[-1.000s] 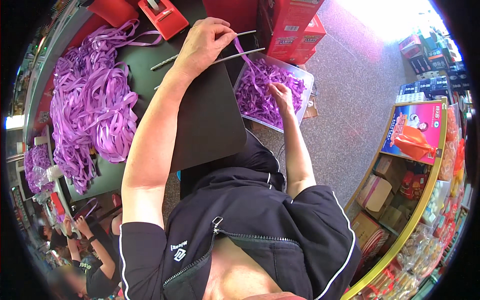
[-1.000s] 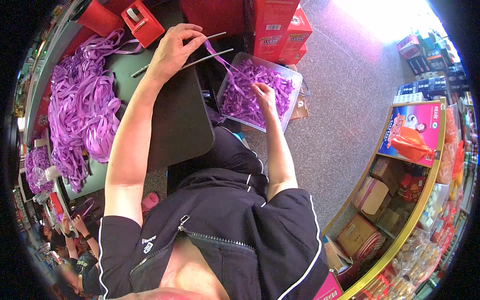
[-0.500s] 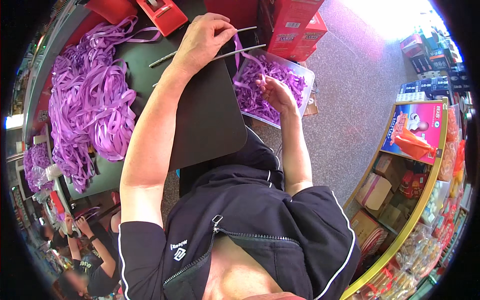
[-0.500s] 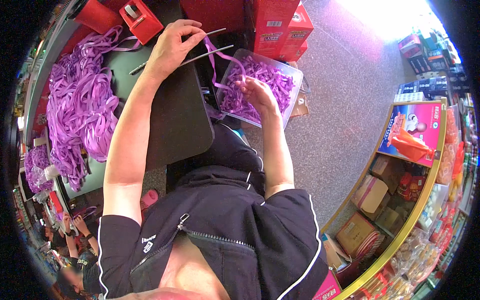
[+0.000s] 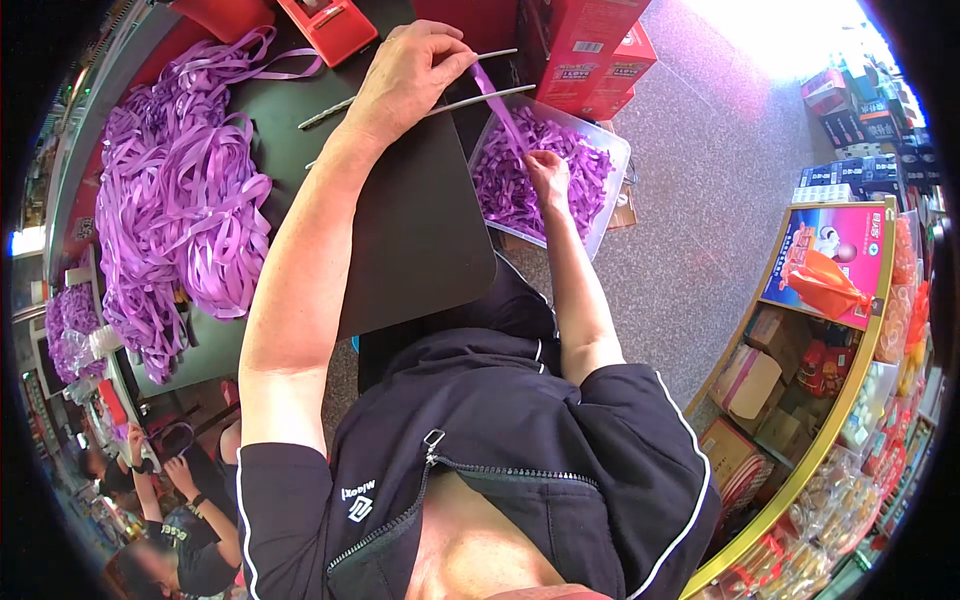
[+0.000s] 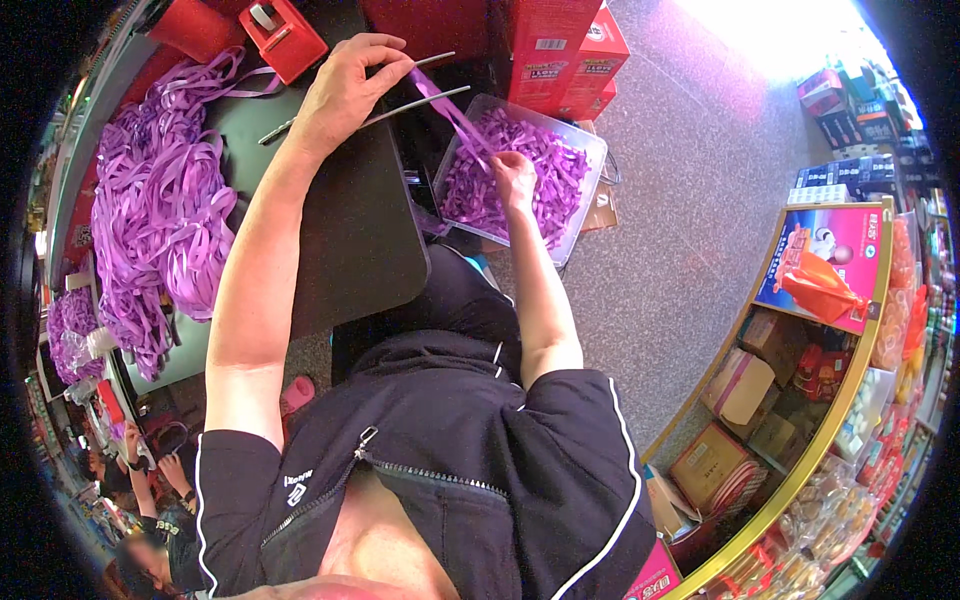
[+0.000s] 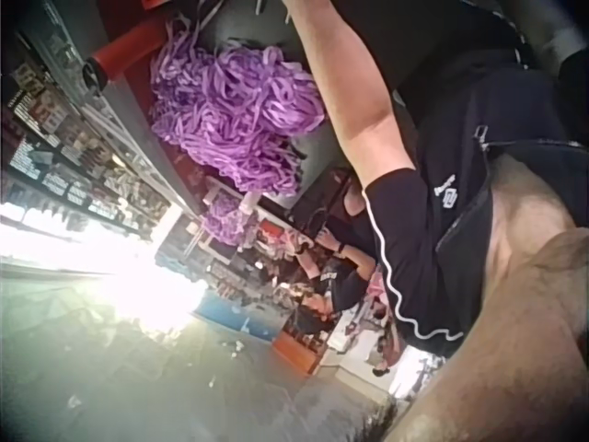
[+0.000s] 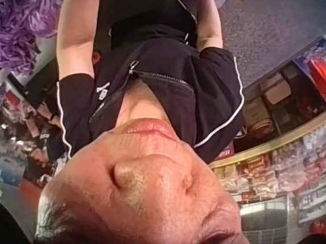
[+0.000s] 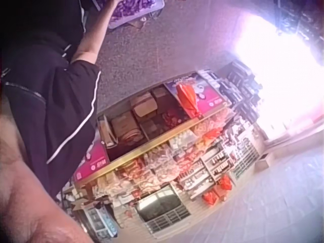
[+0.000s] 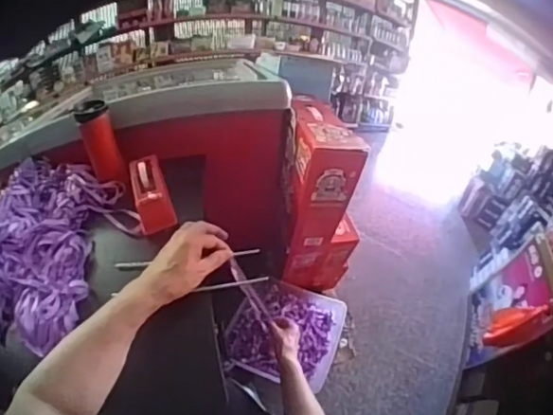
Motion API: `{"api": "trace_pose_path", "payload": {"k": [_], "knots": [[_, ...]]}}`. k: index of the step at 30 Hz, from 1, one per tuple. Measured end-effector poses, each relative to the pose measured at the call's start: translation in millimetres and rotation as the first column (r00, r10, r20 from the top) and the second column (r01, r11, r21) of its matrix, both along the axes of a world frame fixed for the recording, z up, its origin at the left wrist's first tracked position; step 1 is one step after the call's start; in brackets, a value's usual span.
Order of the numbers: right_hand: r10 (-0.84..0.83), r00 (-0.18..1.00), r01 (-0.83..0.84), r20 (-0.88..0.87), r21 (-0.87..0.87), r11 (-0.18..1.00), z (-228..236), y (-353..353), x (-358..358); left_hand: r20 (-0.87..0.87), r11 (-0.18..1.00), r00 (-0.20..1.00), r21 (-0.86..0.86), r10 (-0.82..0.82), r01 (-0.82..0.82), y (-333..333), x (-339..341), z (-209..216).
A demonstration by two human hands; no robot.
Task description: Preparing and organizing purple ribbons using metal rods as a jig.
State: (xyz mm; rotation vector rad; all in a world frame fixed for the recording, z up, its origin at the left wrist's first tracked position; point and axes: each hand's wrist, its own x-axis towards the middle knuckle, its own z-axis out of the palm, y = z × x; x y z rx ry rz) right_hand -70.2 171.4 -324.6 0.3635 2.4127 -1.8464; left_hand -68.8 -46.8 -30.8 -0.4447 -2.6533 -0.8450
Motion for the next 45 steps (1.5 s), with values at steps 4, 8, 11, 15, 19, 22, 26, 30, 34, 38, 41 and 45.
{"api": "trace_pose_path", "payload": {"k": [4,8,11,15,19,22,26,30,34,38,41,45], "knots": [[0.097,0.993,-0.088,-0.074,0.115,0.99,-6.8,-13.1,7.1,-0.002,1.0,1.0,-0.006,0.004,-0.004,-1.4,0.6,-1.0],[0.154,0.97,-0.058,0.186,-0.441,0.896,-14.5,-18.0,12.2,0.004,0.999,1.0,-0.008,0.031,-0.031,0.3,3.3,2.4],[0.184,0.86,0.249,0.476,-0.707,0.662,-19.3,-14.3,12.5,0.041,0.999,0.999,0.026,0.018,-0.019,7.2,5.7,10.0],[0.124,0.86,0.322,0.495,-0.715,0.62,12.7,-27.1,6.8,0.031,1.0,0.999,0.017,0.014,-0.014,0.8,5.6,4.1],[0.324,0.889,0.117,0.323,-0.845,0.521,29.2,-23.4,-1.0,-0.009,1.0,1.0,-0.007,0.022,-0.022,-3.4,5.5,0.8],[0.104,0.994,-0.102,-0.015,-0.375,0.921,-12.8,-16.4,-8.1,-0.042,0.999,0.999,-0.034,-0.024,0.022,6.1,-6.8,-0.8],[0.121,0.986,-0.101,-0.11,0.175,0.979,26.5,-23.0,18.4,-0.036,1.0,0.999,-0.032,-0.002,0.001,-0.1,0.0,-1.8],[0.267,0.931,-0.091,0.248,-0.551,0.83,36.0,-16.3,23.7,-0.035,1.0,0.999,-0.028,0.009,-0.01,-3.8,3.5,-0.9],[0.289,0.934,-0.07,0.211,-0.685,0.725,48.9,-9.2,31.7,0.008,1.0,1.0,0.007,-0.006,0.006,1.2,3.8,4.6],[0.252,0.951,-0.104,0.181,-0.578,0.809,29.5,-8.2,31.7,0.016,1.0,1.0,0.025,-0.005,0.005,2.6,5.4,6.5],[0.171,0.977,-0.093,0.131,-0.462,0.882,-0.1,-8.7,31.8,-0.028,1.0,1.0,-0.021,0.006,-0.006,-1.2,2.2,1.2],[0.16,0.986,-0.121,0.051,-0.439,0.89,-29.3,-5.5,28.8,-0.027,1.0,1.0,-0.026,-0.013,0.012,3.3,-3.0,0.9]]}}
